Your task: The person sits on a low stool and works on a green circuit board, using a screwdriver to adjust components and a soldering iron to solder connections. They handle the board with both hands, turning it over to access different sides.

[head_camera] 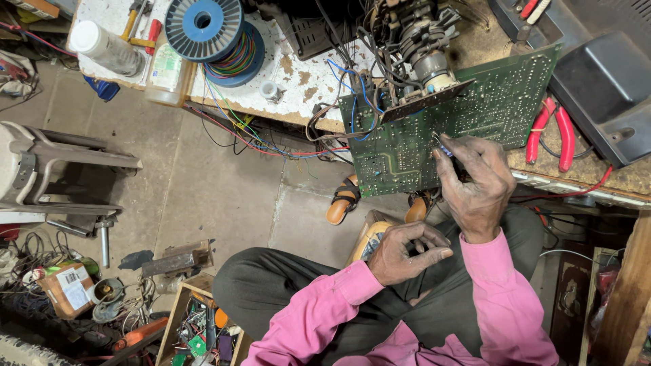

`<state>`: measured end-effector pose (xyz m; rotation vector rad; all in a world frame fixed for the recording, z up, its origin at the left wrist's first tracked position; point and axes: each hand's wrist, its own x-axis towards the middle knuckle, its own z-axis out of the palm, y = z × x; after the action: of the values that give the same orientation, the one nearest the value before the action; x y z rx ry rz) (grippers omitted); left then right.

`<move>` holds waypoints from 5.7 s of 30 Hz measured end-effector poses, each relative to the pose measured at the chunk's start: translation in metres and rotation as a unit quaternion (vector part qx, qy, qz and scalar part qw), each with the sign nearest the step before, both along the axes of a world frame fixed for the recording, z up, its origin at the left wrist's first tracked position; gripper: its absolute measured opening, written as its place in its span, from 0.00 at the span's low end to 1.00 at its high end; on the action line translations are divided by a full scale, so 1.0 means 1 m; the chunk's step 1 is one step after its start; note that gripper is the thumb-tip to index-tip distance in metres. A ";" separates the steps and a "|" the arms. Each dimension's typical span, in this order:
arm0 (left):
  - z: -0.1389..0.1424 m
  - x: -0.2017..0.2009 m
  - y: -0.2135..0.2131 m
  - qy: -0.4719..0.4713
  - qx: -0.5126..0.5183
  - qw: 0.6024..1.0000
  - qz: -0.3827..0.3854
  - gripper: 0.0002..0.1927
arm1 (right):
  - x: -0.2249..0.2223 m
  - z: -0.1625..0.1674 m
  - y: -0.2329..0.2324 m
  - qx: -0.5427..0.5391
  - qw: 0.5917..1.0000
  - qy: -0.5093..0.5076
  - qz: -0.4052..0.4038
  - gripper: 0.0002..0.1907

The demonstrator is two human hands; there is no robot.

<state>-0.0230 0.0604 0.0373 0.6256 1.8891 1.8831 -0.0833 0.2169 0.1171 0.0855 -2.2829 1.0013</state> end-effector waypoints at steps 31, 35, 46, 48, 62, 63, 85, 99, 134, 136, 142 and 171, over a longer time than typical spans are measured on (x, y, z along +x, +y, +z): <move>0.006 -0.003 -0.003 0.024 -0.013 1.000 -0.005 0.15 | -0.009 0.007 -0.007 0.033 0.999 0.027 -0.025 0.15; 0.010 -0.005 -0.003 0.032 -0.017 0.999 -0.005 0.14 | -0.010 0.005 -0.004 0.045 0.998 0.028 -0.029 0.15; 0.011 -0.005 -0.004 0.043 -0.015 0.999 -0.014 0.11 | -0.008 -0.016 0.000 0.042 0.998 0.032 -0.017 0.15; 0.014 -0.006 -0.005 0.036 -0.021 0.999 -0.019 0.11 | -0.008 -0.015 0.000 0.048 0.998 0.028 -0.018 0.15; 0.010 -0.004 -0.008 0.079 -0.027 0.996 0.001 0.13 | -0.010 -0.006 -0.006 0.042 0.998 0.039 -0.011 0.14; 0.010 -0.004 -0.008 0.073 -0.032 0.997 0.000 0.14 | -0.011 -0.004 -0.008 0.046 0.998 0.037 -0.017 0.14; 0.006 -0.001 -0.007 0.045 -0.016 0.999 -0.014 0.16 | -0.008 0.000 -0.011 0.039 0.998 0.026 -0.038 0.15; 0.007 -0.002 -0.008 0.055 -0.026 0.998 -0.016 0.16 | -0.009 0.004 -0.014 0.040 0.998 0.035 -0.037 0.15; 0.006 0.005 -0.015 0.095 -0.034 0.994 -0.030 0.13 | 0.000 -0.008 -0.016 0.050 0.998 0.035 -0.019 0.16; 0.008 0.004 -0.016 0.094 -0.047 0.994 -0.031 0.14 | 0.001 -0.007 -0.017 0.057 0.998 0.035 -0.020 0.16; 0.015 0.004 -0.019 0.086 -0.042 0.995 -0.041 0.14 | 0.000 -0.001 -0.022 0.048 0.998 0.035 -0.018 0.17; 0.010 0.009 -0.026 0.088 -0.042 0.993 -0.062 0.13 | 0.000 0.014 -0.027 0.059 0.998 0.013 -0.022 0.15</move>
<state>-0.0137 0.0348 0.0468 0.8868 1.9758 1.7096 -0.0833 0.1896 0.1314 0.0954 -2.3097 0.8376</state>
